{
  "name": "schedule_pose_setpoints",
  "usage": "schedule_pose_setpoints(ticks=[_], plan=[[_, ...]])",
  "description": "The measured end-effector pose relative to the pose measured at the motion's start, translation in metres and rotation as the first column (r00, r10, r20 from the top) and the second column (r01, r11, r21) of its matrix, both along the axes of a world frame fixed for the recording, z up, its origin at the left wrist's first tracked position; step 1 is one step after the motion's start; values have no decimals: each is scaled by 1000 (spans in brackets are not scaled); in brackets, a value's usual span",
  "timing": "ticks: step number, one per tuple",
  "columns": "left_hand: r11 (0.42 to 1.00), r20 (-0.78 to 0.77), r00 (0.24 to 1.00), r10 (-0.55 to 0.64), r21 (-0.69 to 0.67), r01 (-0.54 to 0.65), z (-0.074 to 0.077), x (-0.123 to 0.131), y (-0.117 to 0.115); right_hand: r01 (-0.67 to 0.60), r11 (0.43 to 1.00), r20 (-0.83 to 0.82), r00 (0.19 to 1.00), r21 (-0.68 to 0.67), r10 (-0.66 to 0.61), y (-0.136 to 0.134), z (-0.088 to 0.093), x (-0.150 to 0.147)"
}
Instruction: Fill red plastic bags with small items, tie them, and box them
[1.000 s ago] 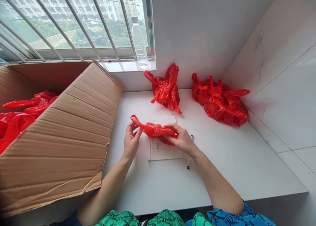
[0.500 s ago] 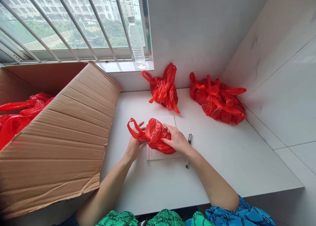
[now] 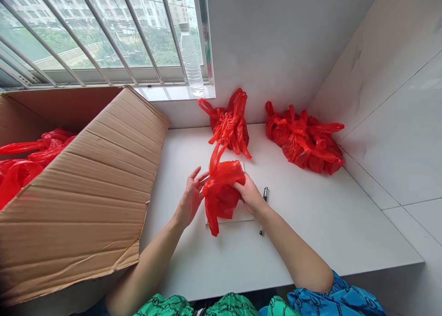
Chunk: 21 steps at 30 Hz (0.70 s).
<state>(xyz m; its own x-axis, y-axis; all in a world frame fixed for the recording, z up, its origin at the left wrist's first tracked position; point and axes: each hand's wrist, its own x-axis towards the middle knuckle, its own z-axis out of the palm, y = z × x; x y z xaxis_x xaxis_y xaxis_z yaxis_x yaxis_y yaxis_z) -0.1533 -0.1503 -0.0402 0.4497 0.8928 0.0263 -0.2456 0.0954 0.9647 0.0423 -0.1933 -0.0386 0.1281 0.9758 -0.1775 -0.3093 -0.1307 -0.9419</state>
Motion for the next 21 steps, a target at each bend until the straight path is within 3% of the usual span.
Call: schedule_pose_setpoints(ticks=[3,6,13,21], plan=[[998,-96,993,-61,4,62,0,1,-4,80,997,-35,996,13,-80,-2,0,-1],[994,-99,991,-92,-65,86,3,3,-7,58,998,-98,994,17,-56,-5,2,-1],[954,88,980,178,-259,-150,10,4,-1,-12,999,-189,982,-31,6,-4,5,6],[892,201,960,195,-444,-88,7,0,1,-128,992,-183,976,-22,122,-7,7,4]])
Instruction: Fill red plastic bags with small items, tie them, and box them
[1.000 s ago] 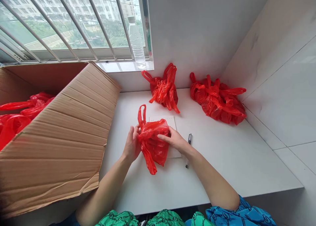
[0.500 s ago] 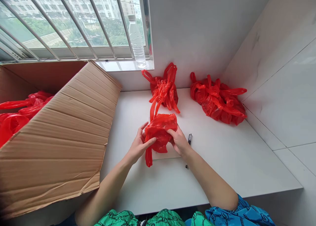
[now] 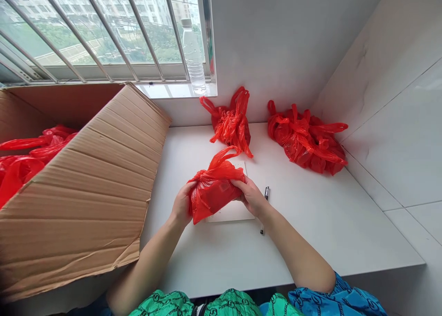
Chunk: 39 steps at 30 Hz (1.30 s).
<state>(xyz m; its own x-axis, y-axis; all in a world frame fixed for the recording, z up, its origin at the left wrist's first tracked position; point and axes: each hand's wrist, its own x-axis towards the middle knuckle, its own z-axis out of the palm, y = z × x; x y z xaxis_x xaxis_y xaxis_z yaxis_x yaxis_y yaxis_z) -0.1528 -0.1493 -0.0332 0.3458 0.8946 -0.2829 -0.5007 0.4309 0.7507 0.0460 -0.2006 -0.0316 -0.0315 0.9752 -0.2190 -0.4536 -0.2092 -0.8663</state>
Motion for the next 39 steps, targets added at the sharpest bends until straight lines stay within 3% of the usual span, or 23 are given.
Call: schedule_pose_setpoints(ticks=[8,14,19,22,25,30,35,37,39], plan=[[998,96,995,7,-62,-2,1,2,-1,-65,998,18,998,27,64,0,1,2],[997,106,994,11,-82,-3,6,2,-2,-179,979,27,984,102,177,-9,21,1],[998,89,996,6,-70,0,5,1,-2,-207,969,65,978,135,200,-13,31,1],[1000,88,996,7,-26,-5,1,1,-1,-173,980,89,982,99,164,-10,24,2],[999,67,998,-14,33,12,-3,0,1,-55,998,107,993,31,51,-4,11,5],[994,-1,1000,1,108,-1,-4,1,3,55,998,95,994,26,-58,5,-2,10],[961,-18,989,149,238,-140,-1,1,-1,133,985,246,957,108,-156,5,-4,12],[936,-39,984,174,318,-153,1,2,-6,110,974,339,925,197,-173,3,-2,11],[920,-76,992,97,388,-60,3,3,-12,-16,962,426,899,272,-106,0,1,9]])
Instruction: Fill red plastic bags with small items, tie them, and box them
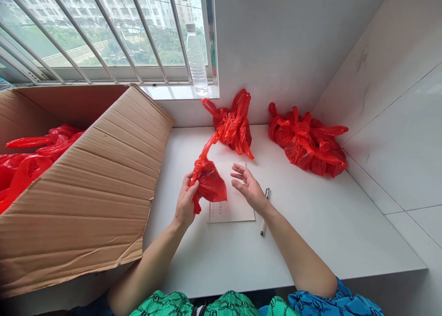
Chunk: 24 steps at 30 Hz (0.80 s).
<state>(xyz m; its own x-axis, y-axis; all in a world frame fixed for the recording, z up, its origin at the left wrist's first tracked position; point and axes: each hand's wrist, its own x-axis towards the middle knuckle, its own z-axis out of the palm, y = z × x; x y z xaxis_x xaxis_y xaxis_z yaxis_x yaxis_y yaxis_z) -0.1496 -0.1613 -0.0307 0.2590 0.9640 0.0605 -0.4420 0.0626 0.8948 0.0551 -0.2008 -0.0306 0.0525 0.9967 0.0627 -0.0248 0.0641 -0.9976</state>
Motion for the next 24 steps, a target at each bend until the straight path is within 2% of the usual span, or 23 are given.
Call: schedule_pose_setpoints(ticks=[3,5,7,10,12,14,16,18,19,21,24], plan=[[963,-135,961,-241,88,254,0,1,-8,-123,991,178,978,47,113,-4,5,-2],[937,-266,921,-285,123,326,-2,0,-9,-118,992,259,960,43,103,-5,5,1],[955,-367,914,-173,164,247,-4,-2,-6,-86,996,264,961,19,78,-3,3,8],[963,-426,895,132,270,-14,-7,-6,3,-3,1000,219,976,-15,7,0,1,21],[912,-459,834,305,393,-117,-7,-8,8,79,997,231,970,-3,-76,0,3,25],[846,-519,751,407,524,-96,-7,-8,12,82,996,289,954,28,-86,-4,8,22],[816,-595,687,418,578,4,-9,-8,14,-45,998,395,918,39,26,-9,12,13],[829,-659,649,380,554,78,-11,-8,15,-188,981,519,843,44,139,-13,13,1],[841,-675,645,357,534,93,-12,-8,16,-227,972,573,805,59,154,-14,13,-3],[859,-655,677,334,507,66,-13,-9,16,-233,967,635,764,105,115,-15,11,-6],[879,-565,755,333,475,-32,-12,-12,16,-91,987,590,807,131,-3,-12,9,2]])
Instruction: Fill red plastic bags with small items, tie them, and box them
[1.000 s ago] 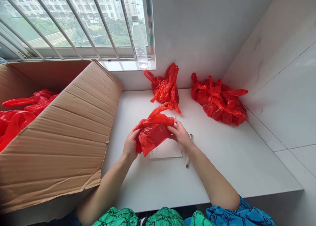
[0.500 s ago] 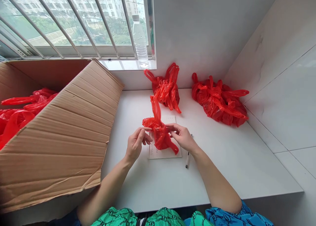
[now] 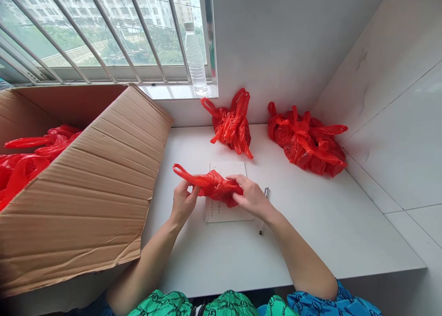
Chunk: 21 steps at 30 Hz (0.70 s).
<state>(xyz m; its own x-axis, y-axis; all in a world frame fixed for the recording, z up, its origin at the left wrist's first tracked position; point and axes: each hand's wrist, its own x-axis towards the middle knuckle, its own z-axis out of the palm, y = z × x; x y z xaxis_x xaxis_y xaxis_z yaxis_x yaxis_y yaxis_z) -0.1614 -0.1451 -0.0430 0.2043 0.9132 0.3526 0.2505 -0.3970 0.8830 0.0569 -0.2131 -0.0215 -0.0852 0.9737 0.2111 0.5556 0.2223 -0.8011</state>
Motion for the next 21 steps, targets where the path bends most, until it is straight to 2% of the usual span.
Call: schedule_pose_setpoints(ticks=[3,6,8,10,12,14,16,18,21], plan=[[998,23,999,44,-34,-43,1,-2,0,195,980,-46,979,-26,-196,2,1,14],[998,-35,998,55,33,-54,1,-2,0,277,959,89,955,57,-282,3,2,19],[992,-106,994,0,128,14,3,-1,-3,232,961,179,950,148,-257,3,1,17],[961,-232,968,-101,229,155,5,1,-8,110,976,256,954,186,-156,3,-3,11],[912,-388,904,-178,281,300,5,4,-12,-20,989,346,938,144,-32,4,-9,3],[887,-514,833,-203,264,379,2,8,-15,-85,993,440,897,76,43,5,-17,-4],[909,-585,791,-180,209,361,-3,12,-16,-92,995,518,853,42,57,7,-24,-8],[938,-613,783,-107,198,283,-9,15,-14,-80,996,571,820,47,39,8,-29,-11],[935,-606,795,15,290,203,-14,20,-12,-52,995,609,793,89,-13,10,-34,-13]])
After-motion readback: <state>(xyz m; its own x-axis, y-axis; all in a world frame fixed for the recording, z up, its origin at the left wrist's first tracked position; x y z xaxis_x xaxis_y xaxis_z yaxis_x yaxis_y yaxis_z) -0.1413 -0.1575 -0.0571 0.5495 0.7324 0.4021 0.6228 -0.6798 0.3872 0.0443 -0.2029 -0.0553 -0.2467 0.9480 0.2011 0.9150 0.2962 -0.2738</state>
